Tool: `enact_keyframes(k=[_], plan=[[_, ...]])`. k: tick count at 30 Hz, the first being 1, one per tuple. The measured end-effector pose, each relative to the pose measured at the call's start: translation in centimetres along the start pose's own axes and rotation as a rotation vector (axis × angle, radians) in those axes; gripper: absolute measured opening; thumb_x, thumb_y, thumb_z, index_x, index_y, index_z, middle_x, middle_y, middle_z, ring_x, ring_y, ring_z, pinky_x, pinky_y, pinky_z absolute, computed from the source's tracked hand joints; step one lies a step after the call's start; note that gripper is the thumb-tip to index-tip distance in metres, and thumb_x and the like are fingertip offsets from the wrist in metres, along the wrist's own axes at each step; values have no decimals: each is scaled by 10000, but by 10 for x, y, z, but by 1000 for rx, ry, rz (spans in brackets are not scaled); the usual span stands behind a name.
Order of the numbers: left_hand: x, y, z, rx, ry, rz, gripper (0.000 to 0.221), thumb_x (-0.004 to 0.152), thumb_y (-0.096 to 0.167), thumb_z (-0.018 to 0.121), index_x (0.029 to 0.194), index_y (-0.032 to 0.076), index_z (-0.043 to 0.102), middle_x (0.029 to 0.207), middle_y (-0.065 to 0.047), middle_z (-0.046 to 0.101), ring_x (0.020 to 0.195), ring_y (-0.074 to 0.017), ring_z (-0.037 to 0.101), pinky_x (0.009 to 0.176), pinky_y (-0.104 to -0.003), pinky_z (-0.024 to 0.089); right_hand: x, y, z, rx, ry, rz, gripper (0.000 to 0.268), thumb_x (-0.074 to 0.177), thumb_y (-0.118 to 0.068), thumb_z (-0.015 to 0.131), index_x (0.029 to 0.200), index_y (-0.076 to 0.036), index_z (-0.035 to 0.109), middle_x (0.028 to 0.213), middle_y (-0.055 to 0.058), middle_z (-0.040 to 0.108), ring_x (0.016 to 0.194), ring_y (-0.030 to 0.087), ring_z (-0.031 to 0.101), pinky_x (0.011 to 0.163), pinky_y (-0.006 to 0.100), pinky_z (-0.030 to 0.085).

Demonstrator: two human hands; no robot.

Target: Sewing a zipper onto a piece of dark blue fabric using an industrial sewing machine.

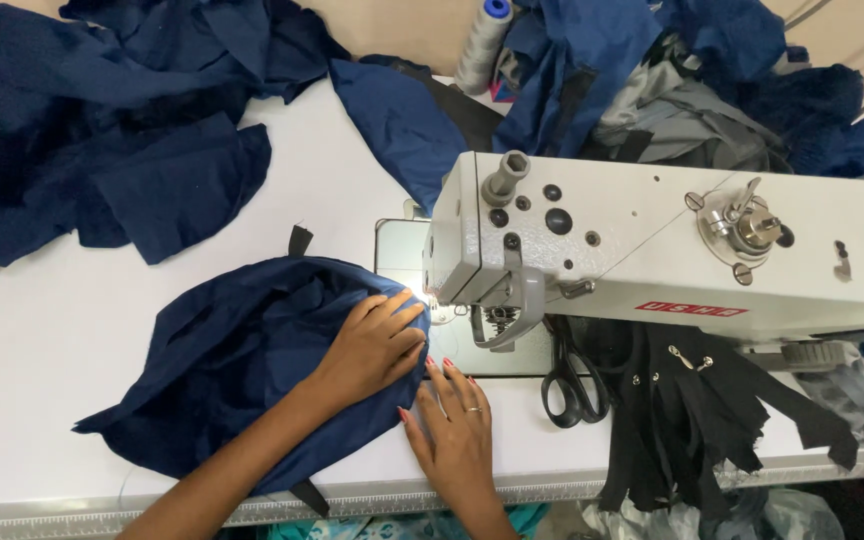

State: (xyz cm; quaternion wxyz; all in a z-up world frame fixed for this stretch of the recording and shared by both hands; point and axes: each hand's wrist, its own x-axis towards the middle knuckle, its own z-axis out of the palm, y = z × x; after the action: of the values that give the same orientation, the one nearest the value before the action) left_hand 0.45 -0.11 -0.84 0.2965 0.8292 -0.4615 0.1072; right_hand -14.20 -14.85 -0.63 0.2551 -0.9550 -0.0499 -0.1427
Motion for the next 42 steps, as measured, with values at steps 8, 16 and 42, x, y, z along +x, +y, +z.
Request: enact_keyframes(k=[8,16,42], plan=[[4,-3,0,-12,-11,-13,177,875,218,706,996,93,668,1309,-169,641,1345,-375,525,1082,-502,385,0,-1,0,-18,-8,4,345,930,-285,680,1154,-23,682,1431,174,567,1374,369,460,1143,524,312],[21,-20,14,-85,94,-51,232,827,159,725,1021,71,636,1264,-175,648,1326,-372,561,1076,-481,431,0,-1,0,-20,6,10,487,914,-296,681,1308,-14,627,1470,180,524,1394,358,448,1149,513,299],[36,-23,4,-93,117,-50,494,820,231,760,1197,10,529,1271,-177,618,1121,-374,627,987,-447,491,56,32,-10,-68,-83,89,794,984,-484,601,1524,51,372,1555,266,405,1445,418,387,1157,510,298]])
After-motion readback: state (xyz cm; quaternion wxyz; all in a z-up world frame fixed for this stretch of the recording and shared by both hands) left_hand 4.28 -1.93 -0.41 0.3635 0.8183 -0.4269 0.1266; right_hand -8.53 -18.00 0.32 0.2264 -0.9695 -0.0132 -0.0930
